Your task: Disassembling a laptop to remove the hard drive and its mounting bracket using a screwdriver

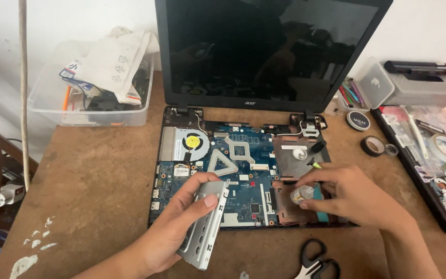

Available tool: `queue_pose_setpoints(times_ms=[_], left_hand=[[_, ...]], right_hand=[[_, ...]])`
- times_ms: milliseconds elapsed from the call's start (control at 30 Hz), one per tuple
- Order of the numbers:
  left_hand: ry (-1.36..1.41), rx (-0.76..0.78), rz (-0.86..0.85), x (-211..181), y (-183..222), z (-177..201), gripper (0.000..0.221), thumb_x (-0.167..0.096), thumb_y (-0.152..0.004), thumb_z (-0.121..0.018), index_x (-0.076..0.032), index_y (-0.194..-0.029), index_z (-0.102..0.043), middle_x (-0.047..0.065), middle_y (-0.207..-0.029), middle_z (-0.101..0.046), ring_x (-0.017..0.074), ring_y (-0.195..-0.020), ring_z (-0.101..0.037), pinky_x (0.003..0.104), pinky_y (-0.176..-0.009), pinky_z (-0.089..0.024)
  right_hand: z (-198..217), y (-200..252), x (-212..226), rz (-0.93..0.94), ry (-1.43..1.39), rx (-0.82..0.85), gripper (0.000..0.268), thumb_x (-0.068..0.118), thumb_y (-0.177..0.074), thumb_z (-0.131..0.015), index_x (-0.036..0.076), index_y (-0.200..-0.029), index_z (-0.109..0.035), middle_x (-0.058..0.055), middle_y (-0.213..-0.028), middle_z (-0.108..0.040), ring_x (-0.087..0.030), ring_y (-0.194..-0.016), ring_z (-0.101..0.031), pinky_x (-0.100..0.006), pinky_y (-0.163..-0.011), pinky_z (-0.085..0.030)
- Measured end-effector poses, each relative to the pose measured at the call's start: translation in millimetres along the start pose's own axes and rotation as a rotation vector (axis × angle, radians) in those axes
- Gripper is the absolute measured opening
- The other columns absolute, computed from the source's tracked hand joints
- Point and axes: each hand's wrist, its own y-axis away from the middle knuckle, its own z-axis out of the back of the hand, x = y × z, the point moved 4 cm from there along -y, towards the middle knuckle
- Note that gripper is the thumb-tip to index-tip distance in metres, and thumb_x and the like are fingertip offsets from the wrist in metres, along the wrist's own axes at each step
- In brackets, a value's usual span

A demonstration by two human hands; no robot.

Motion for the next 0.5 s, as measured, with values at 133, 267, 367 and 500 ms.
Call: queue_pose_setpoints(times_ms=[133,267,367,500], left_hand=[[0.013,-0.007,-0.012,1.7,-1.1,1.8,0.032,-0.025,-0.093,-0.067,-0.012,-0.122,-0.060,0.004,-0.080,-0.055,0.0143,-0.063,-0.053,0.028,-0.056,-0.043],[0.027,0.014,-0.017,1.8,-0.6,1.3,0.031,-0.023,-0.094,-0.066,-0.012,-0.122,-0.059,0.005,-0.073,-0.052,0.0153,-0.058,-0.053,0.029,-0.051,-0.044],[0.065,0.005,-0.008,5.5,-1.6,2.7,0.034,-0.023,-0.093,-0.066,-0.012,-0.125,-0.058,0.007,-0.073,-0.053,0.0180,-0.057,-0.056,0.032,-0.050,-0.049],[0.078,-0.003,0.016,3.0,-0.5,0.3,0.035,-0.023,-0.093,-0.066,-0.013,-0.125,-0.058,0.009,-0.070,-0.053,0.0192,-0.056,-0.055,0.032,-0.050,-0.047]], right_hand=[[20.5,6.6,-22.5,-0.136,0.019,-0.153,0.027,0.031,-0.074,-0.083,0.024,-0.100,-0.086,0.007,-0.081,-0.088,-0.006,-0.046,-0.058,-0.021,-0.045,-0.042],[38.0,8.7,-64.4,-0.359,-0.001,-0.501,0.039,0.031,-0.076,-0.085,0.009,-0.108,-0.082,-0.003,-0.103,-0.081,-0.015,-0.068,-0.063,-0.032,-0.071,-0.046],[35.5,0.6,-78.6,-0.395,0.053,-0.513,0.027,0.036,-0.080,-0.080,0.016,-0.097,-0.082,0.004,-0.099,-0.080,-0.015,-0.082,-0.067,-0.032,-0.080,-0.044],[24.3,-8.8,-112.8,-0.424,0.100,-0.510,0.035,0.041,-0.083,-0.078,0.018,-0.109,-0.082,0.000,-0.101,-0.081,-0.017,-0.091,-0.071,-0.034,-0.084,-0.046]])
